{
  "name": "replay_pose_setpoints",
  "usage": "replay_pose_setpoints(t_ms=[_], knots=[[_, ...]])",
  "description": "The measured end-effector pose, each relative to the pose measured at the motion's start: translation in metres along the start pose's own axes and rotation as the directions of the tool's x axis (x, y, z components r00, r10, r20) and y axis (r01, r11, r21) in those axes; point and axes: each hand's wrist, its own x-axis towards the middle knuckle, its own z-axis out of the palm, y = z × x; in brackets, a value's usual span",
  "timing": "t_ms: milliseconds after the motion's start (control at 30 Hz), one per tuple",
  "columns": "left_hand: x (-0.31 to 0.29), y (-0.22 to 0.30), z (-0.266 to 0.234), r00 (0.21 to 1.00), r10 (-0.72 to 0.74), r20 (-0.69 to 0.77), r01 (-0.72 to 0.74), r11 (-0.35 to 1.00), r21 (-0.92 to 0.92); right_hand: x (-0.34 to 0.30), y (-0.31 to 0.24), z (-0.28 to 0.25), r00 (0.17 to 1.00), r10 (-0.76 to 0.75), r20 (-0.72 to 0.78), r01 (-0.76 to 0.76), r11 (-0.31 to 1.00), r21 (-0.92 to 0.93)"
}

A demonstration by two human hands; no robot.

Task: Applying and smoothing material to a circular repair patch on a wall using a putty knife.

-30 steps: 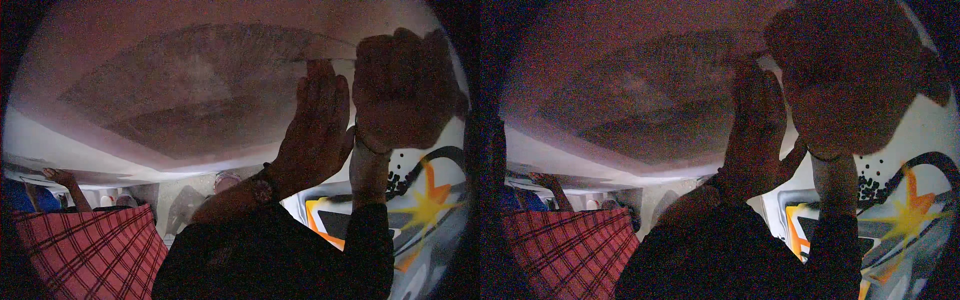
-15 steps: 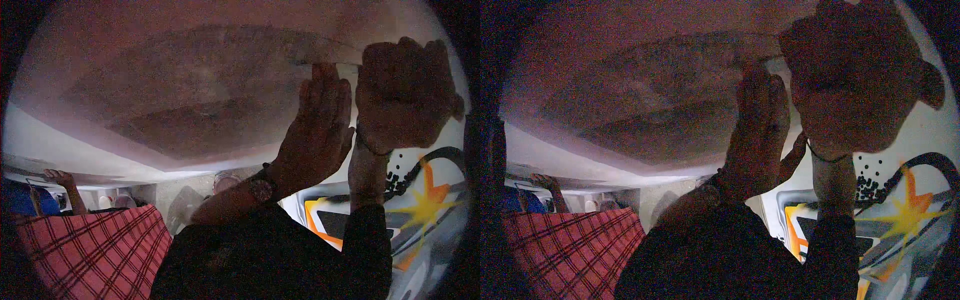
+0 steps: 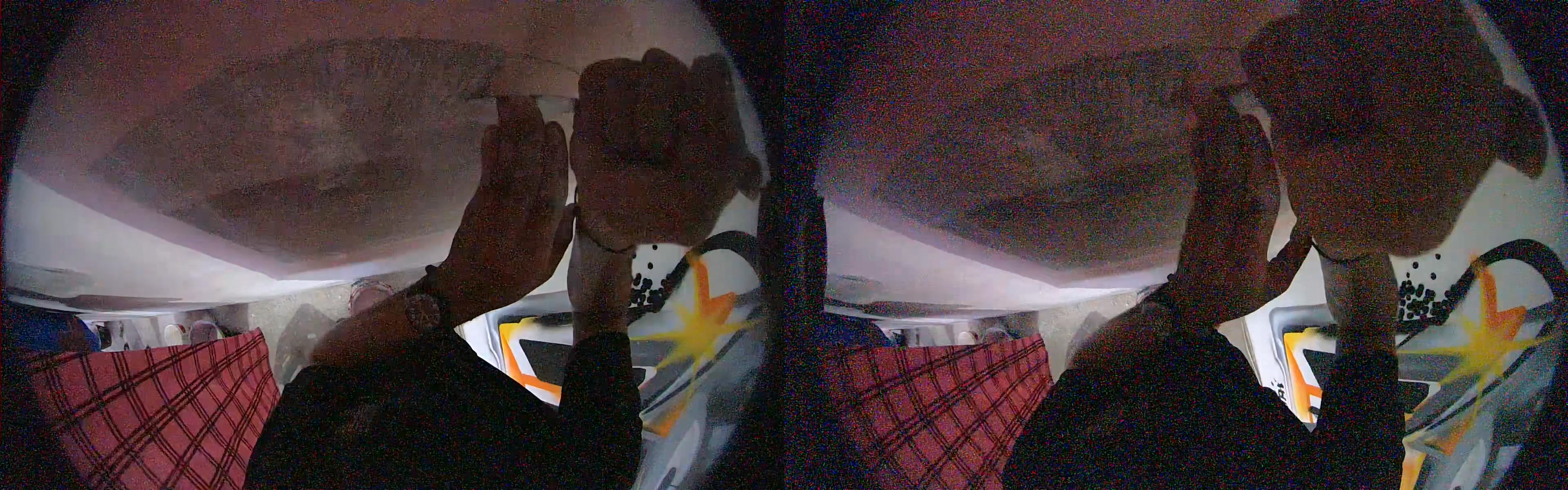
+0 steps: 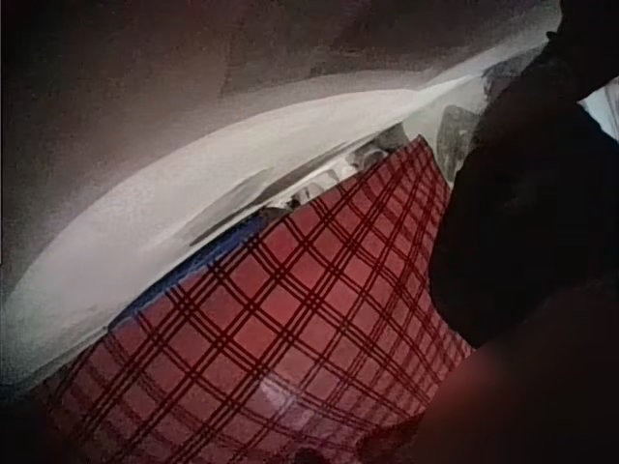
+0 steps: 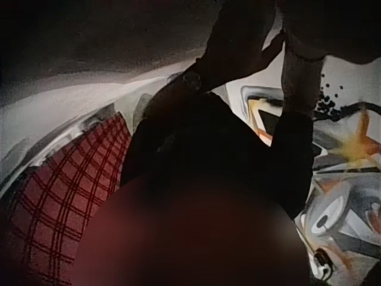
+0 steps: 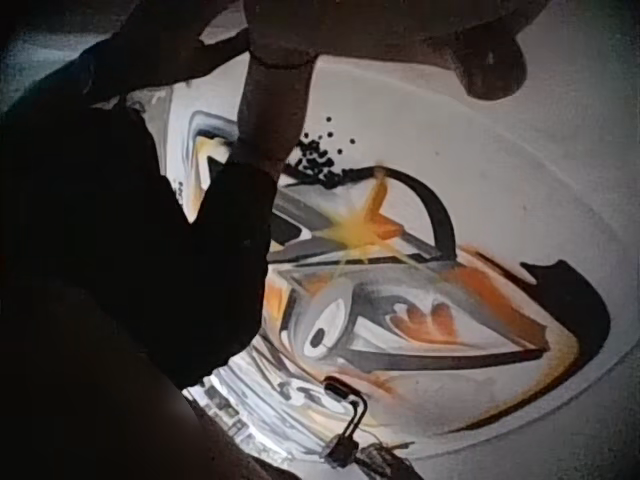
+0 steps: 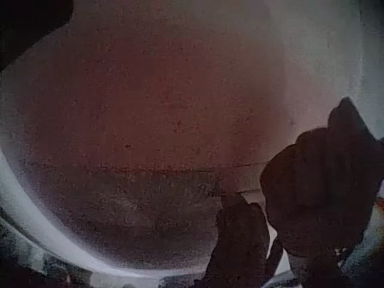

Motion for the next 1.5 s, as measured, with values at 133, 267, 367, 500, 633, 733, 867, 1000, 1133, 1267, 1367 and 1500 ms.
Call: replay_pose_setpoints(t_ms=[133,267,367,500,633,733,867,1000,1133,1267,1367,1500], knots=[[-0.003,0.002,0.014,0.995,-0.094,0.018,0.093,0.995,0.039,0.0,0.021,-0.01,0.986,-0.055,0.157,0.03,0.988,0.154],[0.004,0.012,0.008,0.977,-0.04,0.208,0.046,0.999,-0.027,-0.01,-0.006,-0.015,0.987,0.043,-0.154,-0.065,0.988,-0.138],[0.003,0.008,0.011,0.979,-0.015,0.206,0.02,0.999,-0.025,-0.007,0.008,-0.011,0.996,0.036,-0.086,-0.043,0.996,-0.079],[0.005,0.007,0.02,0.985,-0.043,0.166,0.045,0.999,-0.01,-0.007,-0.01,-0.023,0.998,0.047,-0.037,-0.044,0.996,0.083],[-0.002,0.009,0.027,0.994,-0.05,0.099,0.048,0.999,0.021,-0.005,0.007,-0.027,0.979,-0.042,0.2,-0.009,0.968,0.249],[0.008,0.009,0.024,0.993,-0.02,0.112,0.014,0.998,0.056,-0.008,-0.004,-0.029,0.996,0.017,0.086,-0.029,0.99,0.141],[0.013,0.008,0.034,0.997,0.074,-0.027,-0.073,0.996,0.042,-0.008,-0.01,-0.033,0.998,0.015,0.068,-0.03,0.975,0.221],[0.025,0.016,0.034,0.996,0.083,-0.015,-0.082,0.994,0.078,0.003,-0.016,-0.018,0.881,-0.101,-0.463,-0.036,0.96,-0.279],[0.012,0.009,0.041,0.996,0.072,-0.047,-0.067,0.992,0.109,0.0,-0.004,-0.008,0.904,-0.05,-0.425,-0.039,0.98,-0.196],[0.021,0.02,0.035,1.0,-0.028,-0.005,0.028,1.0,0.012,-0.005,-0.007,-0.017,0.923,-0.007,-0.385,-0.045,0.991,-0.124],[0.023,0.02,0.034,0.995,0.062,0.082,-0.067,0.996,0.061,-0.006,-0.015,-0.037,0.936,0.024,-0.351,-0.052,0.996,-0.071],[0.021,0.022,0.039,0.999,0.017,0.028,-0.019,0.998,0.06,-0.008,-0.009,-0.034,0.953,0.07,-0.295,-0.069,0.998,0.014]])
